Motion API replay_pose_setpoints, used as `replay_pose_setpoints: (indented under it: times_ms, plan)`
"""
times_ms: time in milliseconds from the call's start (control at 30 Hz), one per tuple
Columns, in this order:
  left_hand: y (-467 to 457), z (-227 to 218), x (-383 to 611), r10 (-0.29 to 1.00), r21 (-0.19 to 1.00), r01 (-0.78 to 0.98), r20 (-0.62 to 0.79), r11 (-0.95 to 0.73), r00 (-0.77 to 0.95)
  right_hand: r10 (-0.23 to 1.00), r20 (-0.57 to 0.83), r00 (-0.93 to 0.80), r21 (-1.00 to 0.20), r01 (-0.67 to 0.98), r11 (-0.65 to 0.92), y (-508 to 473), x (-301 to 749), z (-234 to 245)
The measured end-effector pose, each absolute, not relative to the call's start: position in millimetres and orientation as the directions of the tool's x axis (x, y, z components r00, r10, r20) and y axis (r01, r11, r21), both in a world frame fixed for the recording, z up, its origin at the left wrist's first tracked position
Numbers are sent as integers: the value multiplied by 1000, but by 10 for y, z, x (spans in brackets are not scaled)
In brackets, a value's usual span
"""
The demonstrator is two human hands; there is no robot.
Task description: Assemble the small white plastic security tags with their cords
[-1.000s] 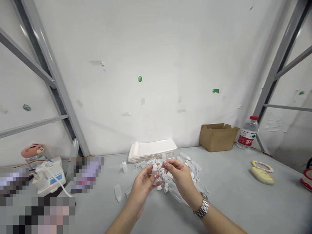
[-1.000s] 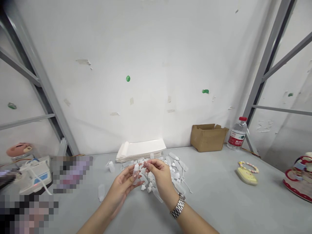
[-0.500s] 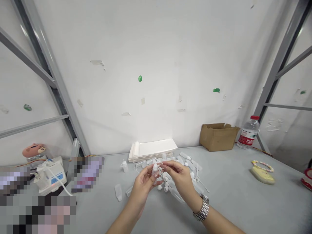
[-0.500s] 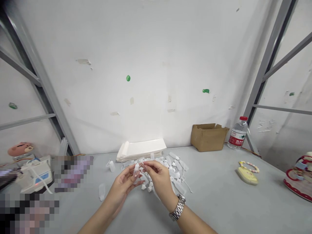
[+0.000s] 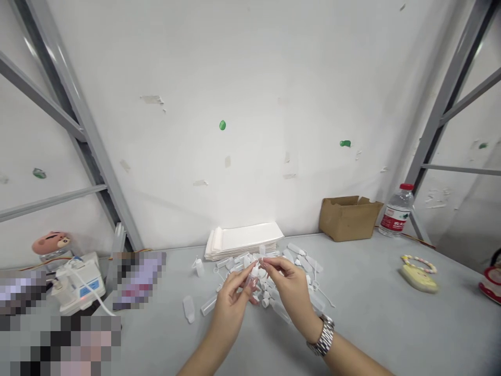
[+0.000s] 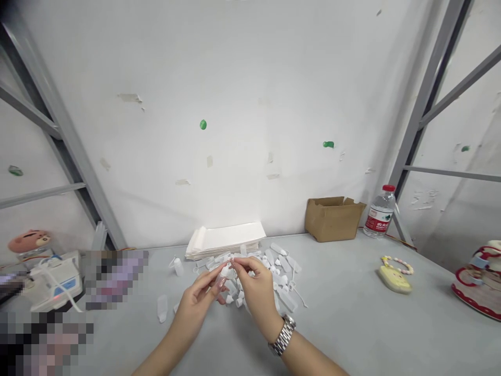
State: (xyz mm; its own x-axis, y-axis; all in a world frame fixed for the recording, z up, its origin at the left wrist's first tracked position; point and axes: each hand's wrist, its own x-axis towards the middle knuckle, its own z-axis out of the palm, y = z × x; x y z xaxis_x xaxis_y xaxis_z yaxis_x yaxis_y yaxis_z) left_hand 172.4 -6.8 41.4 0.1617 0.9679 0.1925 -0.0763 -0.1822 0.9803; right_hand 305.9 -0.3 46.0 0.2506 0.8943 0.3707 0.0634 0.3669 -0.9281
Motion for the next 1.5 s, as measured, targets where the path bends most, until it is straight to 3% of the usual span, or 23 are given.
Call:
replay_pose_setpoints:
  times_ms: [267,667,1033,1300,1500]
  plan:
    - [-70,403,1712,967,976,-25,218,-217,128,867,433,246,-901,122,415,5,3053,435]
    - [-55,357,1705,962,970,-8,241,-242,131,914,333,231,-943,88,321,18,3058,434]
    - [-54,360,1710,967,976,1,216,-219,138,911,351,218,-936,94,338,25,3066,421]
    - [-74,374,1726,968,978,-26,209,-207,142,821,540,185,-836,229,498,21,3068,378]
    - [-76,345,1721,962,973,-8,230,-231,151,794,587,158,-795,301,527,17,3068,364]
